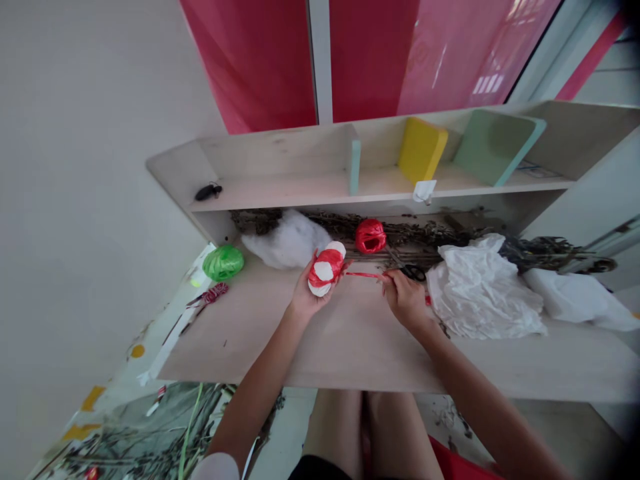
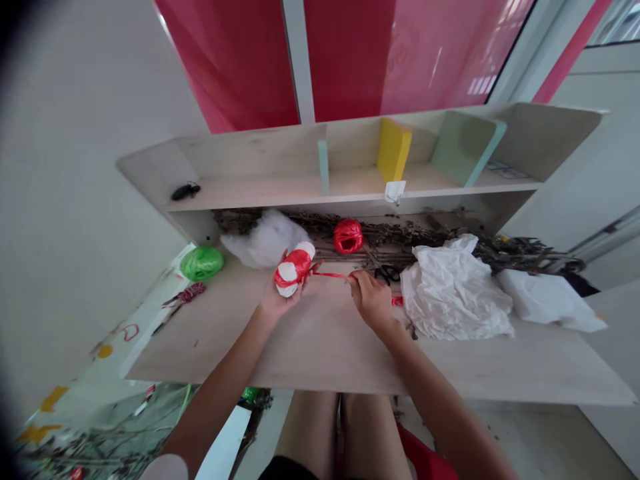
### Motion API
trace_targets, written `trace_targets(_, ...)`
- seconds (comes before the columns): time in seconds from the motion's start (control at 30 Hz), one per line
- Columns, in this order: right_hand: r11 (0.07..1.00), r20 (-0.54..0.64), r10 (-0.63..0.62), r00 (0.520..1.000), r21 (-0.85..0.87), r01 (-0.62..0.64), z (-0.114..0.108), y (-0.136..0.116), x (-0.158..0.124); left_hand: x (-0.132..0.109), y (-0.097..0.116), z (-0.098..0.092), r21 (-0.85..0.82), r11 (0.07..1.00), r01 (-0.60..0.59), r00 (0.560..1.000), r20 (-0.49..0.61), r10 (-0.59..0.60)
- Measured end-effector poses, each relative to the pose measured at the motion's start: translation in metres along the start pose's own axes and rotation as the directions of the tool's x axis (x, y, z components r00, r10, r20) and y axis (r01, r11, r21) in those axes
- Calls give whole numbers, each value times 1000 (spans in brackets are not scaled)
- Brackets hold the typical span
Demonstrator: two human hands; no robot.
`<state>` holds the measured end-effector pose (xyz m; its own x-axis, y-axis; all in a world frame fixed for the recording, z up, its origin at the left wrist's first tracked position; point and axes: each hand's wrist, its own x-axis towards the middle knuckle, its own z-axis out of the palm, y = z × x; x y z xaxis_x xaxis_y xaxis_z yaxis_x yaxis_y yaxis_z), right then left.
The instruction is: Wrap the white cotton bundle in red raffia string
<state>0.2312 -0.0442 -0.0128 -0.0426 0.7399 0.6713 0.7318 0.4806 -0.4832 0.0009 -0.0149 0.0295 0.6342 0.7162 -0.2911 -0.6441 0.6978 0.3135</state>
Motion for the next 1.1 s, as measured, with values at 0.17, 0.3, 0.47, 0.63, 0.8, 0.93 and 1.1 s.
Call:
trace_targets(0.17, 959, 47, 230, 972, 159, -234, -4, -8, 1, 0, -1, 4, 46, 999, 15, 1000, -23, -14)
trace_targets(0.3, 762, 202, 449, 870, 421, -491, -4, -13, 7, 2, -6, 9, 93, 993, -71, 997, -20, 74)
trace_targets(0.47, 607, 369, 484, 793, 512, -608, -5, -12, 15, 3, -8, 15, 106, 983, -148, 986, -62, 155)
trace_targets(0.63, 478, 458, 460, 761, 595, -647, -11, -11, 17, 0, -5, 20, 80, 989, -125, 987, -94, 133)
trace_targets(0.8, 273, 545, 439, 714, 676, -684, -12, -3, 20, 0, -4, 17, 81, 993, -82, 994, -68, 88)
trace_targets(0.93, 146, 604, 383, 699, 707, -691, -17, 0, 23, 3, -2, 11, 70, 995, -66, 997, -38, 68)
trace_targets(1.1, 208, 551, 367, 749, 736, -644, -19, -2, 24, 6, -4, 7, 77, 996, -39, 998, -36, 42)
